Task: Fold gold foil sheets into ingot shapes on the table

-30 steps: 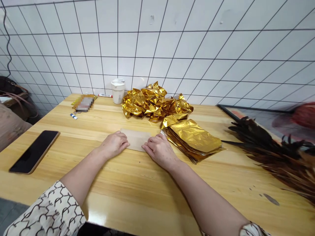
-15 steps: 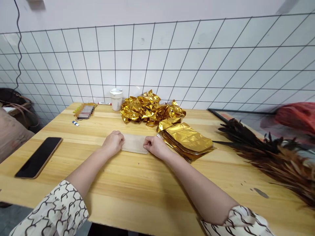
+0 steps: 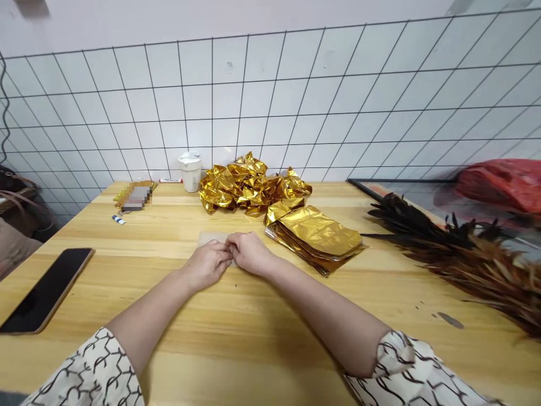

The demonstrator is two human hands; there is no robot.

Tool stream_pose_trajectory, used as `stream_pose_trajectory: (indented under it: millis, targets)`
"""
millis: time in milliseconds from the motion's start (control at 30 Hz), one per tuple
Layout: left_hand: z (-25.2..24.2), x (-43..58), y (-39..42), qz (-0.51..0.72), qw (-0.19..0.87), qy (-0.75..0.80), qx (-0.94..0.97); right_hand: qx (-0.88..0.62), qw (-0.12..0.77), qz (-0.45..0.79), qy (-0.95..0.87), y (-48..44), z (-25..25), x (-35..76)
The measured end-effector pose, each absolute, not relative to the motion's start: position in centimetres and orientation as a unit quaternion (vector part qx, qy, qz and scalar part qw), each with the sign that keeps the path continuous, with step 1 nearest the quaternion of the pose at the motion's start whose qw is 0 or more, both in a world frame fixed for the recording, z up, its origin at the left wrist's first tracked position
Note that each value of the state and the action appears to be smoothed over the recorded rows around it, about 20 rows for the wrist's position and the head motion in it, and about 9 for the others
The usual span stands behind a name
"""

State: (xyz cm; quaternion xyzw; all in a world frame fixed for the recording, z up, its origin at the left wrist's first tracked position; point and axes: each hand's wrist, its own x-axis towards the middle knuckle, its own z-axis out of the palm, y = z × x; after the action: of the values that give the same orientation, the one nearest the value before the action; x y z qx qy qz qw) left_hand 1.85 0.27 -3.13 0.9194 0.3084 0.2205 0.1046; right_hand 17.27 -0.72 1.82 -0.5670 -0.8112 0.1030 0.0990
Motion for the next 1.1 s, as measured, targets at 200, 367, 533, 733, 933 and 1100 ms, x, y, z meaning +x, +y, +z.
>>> stream_pose_trajectory:
  millis: [200, 367, 533, 733, 933, 1100]
  targets:
    - [-3.8, 2.0, 1.1, 0.332, 0.222, 0.375, 0.836, -0.554, 0.137, 0.162, -0.805, 0.5, -0.2, 18.0]
    - [-3.5, 2.3, 1.5, 0.363, 0.247, 0.467, 0.767, -0.537, 0.200, 0.222, -0.788, 1.0, -0.9, 18.5]
    - [-2.6, 2.1, 1.7, 0.334, 0.252, 0.514, 0.749, -0.537, 0.192, 0.246, -0.784, 1.3, -0.8, 18.4]
    - [-1.6, 0.9, 1.9, 0.306, 0.288, 0.554, 0.719, -0.535, 0.150, 0.236, -0.797, 1.4, 0.0, 19.1]
    - [-1.1, 0.3, 1.8, 0.300, 0.314, 0.575, 0.694, -0.550, 0.127, 0.217, -0.797, 1.7, 0.5, 20.4]
    - [-1.1, 0.0, 2.1, 0.299, 0.338, 0.578, 0.680, -0.560, 0.117, 0.204, -0.795, 2.1, 0.7, 21.1]
